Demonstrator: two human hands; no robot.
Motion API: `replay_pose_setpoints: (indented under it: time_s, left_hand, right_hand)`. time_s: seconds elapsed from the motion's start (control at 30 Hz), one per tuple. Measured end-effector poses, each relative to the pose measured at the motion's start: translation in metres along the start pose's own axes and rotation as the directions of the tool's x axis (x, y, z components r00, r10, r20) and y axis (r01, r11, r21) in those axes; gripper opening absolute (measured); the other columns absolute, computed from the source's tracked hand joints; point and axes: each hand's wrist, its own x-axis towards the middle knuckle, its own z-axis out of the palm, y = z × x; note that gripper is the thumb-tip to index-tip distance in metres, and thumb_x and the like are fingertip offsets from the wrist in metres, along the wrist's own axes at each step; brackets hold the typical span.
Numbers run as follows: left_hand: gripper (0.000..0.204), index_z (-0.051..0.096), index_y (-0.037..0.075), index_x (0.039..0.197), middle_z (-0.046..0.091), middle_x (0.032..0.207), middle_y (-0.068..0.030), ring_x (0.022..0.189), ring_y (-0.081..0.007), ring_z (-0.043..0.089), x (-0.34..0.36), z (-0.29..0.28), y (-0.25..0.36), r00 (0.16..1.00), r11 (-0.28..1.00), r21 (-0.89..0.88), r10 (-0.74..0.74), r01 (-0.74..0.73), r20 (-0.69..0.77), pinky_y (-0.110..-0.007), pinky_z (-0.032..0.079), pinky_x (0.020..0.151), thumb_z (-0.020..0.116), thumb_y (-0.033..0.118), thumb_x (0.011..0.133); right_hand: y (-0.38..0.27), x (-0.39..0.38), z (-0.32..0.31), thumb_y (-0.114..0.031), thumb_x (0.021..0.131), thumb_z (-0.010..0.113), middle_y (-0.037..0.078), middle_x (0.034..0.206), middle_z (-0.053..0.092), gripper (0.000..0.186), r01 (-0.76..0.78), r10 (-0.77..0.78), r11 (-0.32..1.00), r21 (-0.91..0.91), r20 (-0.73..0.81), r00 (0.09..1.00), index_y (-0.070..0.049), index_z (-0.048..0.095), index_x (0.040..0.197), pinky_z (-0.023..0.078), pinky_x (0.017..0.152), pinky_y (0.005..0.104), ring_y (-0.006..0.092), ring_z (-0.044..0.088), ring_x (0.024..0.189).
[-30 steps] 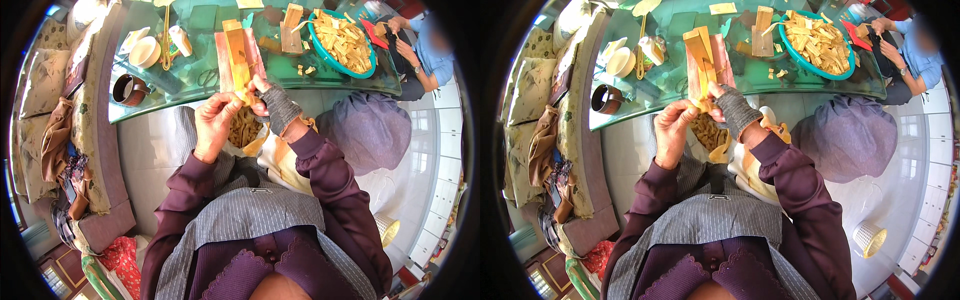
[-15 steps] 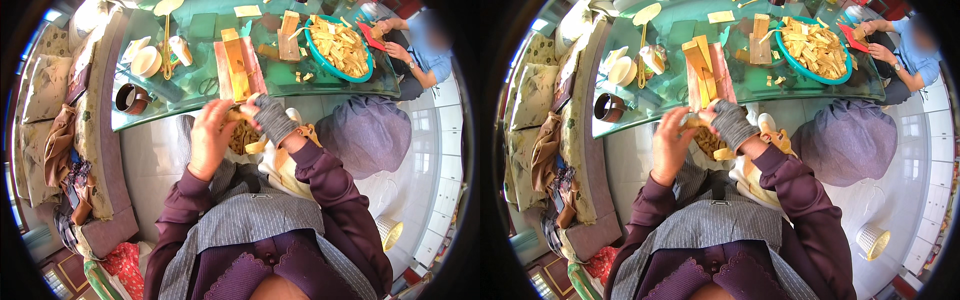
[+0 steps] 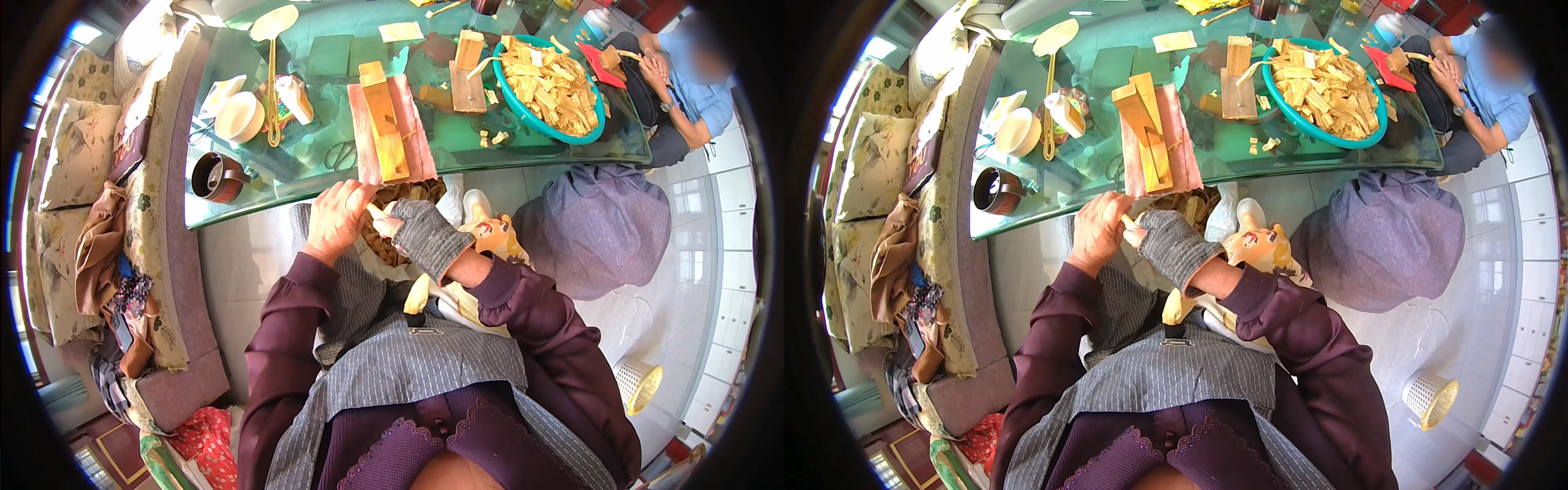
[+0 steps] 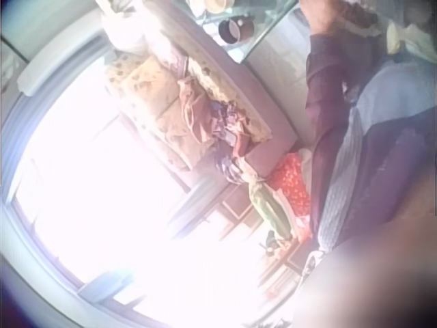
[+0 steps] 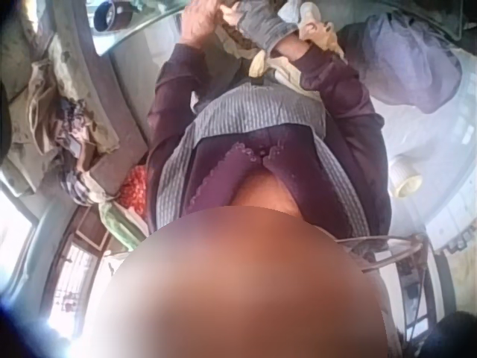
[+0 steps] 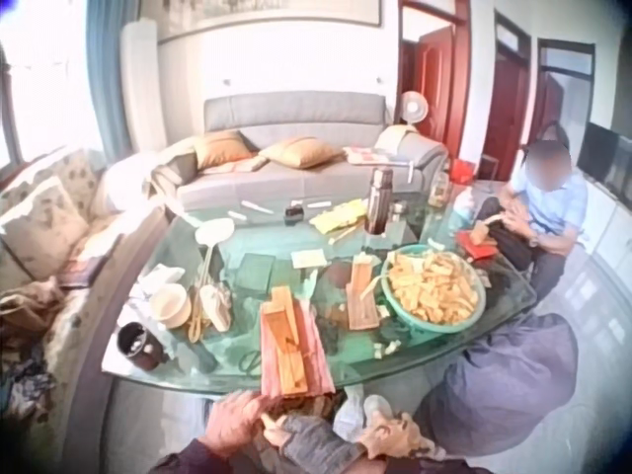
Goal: The person sits on the floor and uses a handheld peeling tool to shave thin strips from bamboo sticks. The person holds the sticks with one hand and guides the tool with the other, collecting the peeled strips in a bowl.
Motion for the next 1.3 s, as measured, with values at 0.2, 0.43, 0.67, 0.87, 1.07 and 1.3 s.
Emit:
replay_pose_setpoints:
  time_s: [0.2,0.43,0.67,0.87,1.07,1.3]
  left_hand:
    - [0.012,0.055,0.009,0.099,0.055,0.072,-0.0046,0.063,-0.0189,0.052,0.012,0.020,-0.003,0.924,0.704,-0.613,-0.359,0.359,0.130,-0.031,0.045,0.059,0.051,0.006,0.088]
    - [0.015,0.054,0.008,0.106,0.042,0.065,0.0063,0.052,-0.0037,0.035,0.032,0.011,-0.003,0.789,-0.226,-0.875,-0.377,0.429,0.484,-0.021,0.038,0.055,0.049,0.020,0.096]
    - [0.018,0.059,0.007,0.097,0.047,0.061,0.0065,0.051,-0.0028,0.042,0.044,0.024,-0.015,0.715,0.055,-0.832,-0.544,0.552,0.438,-0.019,0.037,0.048,0.056,0.025,0.092]
    - [0.025,0.062,0.001,0.091,0.054,0.064,0.0013,0.057,-0.0075,0.050,0.056,0.040,-0.025,0.713,0.447,-0.594,-0.611,0.669,0.344,-0.023,0.042,0.053,0.059,0.025,0.087]
    - [0.028,0.063,-0.002,0.095,0.064,0.074,-0.0079,0.068,-0.0140,0.059,0.029,0.028,0.001,0.730,0.584,-0.461,-0.635,0.668,0.252,-0.026,0.047,0.066,0.062,0.023,0.084]
    - [0.034,0.060,0.003,0.109,0.063,0.101,-0.0075,0.085,-0.0183,0.061,-0.006,0.018,0.055,0.558,-0.412,-0.668,-0.368,0.620,0.744,-0.031,0.047,0.081,0.051,0.032,0.095]
  right_hand:
    - [0.010,0.018,-0.021,-0.028,0.088,0.050,0.013,0.075,0.060,0.024,-0.082,0.079,0.996,-0.044,-0.076,0.994,-0.008,0.063,0.091,0.047,0.063,0.0421,0.0308,0.059,0.072]
    - [0.054,0.050,-0.045,-0.036,0.087,0.053,0.013,0.077,0.062,0.029,-0.338,0.301,0.919,-0.205,-0.189,0.935,-0.010,0.065,0.085,0.047,0.068,0.0390,0.0304,0.060,0.074]
    - [0.060,0.065,-0.045,-0.035,0.086,0.053,0.018,0.075,0.062,0.034,-0.311,0.251,0.934,-0.174,-0.298,0.921,-0.004,0.066,0.080,0.047,0.067,0.0429,0.0352,0.061,0.073]
    - [0.094,0.082,-0.038,-0.038,0.086,0.052,0.020,0.085,0.064,0.038,-0.326,0.267,0.789,-0.522,-0.187,0.945,-0.003,0.067,0.084,0.048,0.074,0.0430,0.0373,0.061,0.082]
    - [0.093,0.048,-0.035,-0.038,0.088,0.051,0.019,0.086,0.064,0.035,-0.497,0.396,0.809,-0.313,-0.335,0.855,-0.005,0.062,0.091,0.047,0.074,0.0454,0.0391,0.060,0.081]
    - [0.016,0.009,-0.018,-0.019,0.086,0.051,0.008,0.100,0.060,0.022,0.221,-0.404,0.786,-0.578,-0.208,0.891,-0.011,0.061,0.104,0.046,0.076,0.0369,0.0270,0.057,0.092]
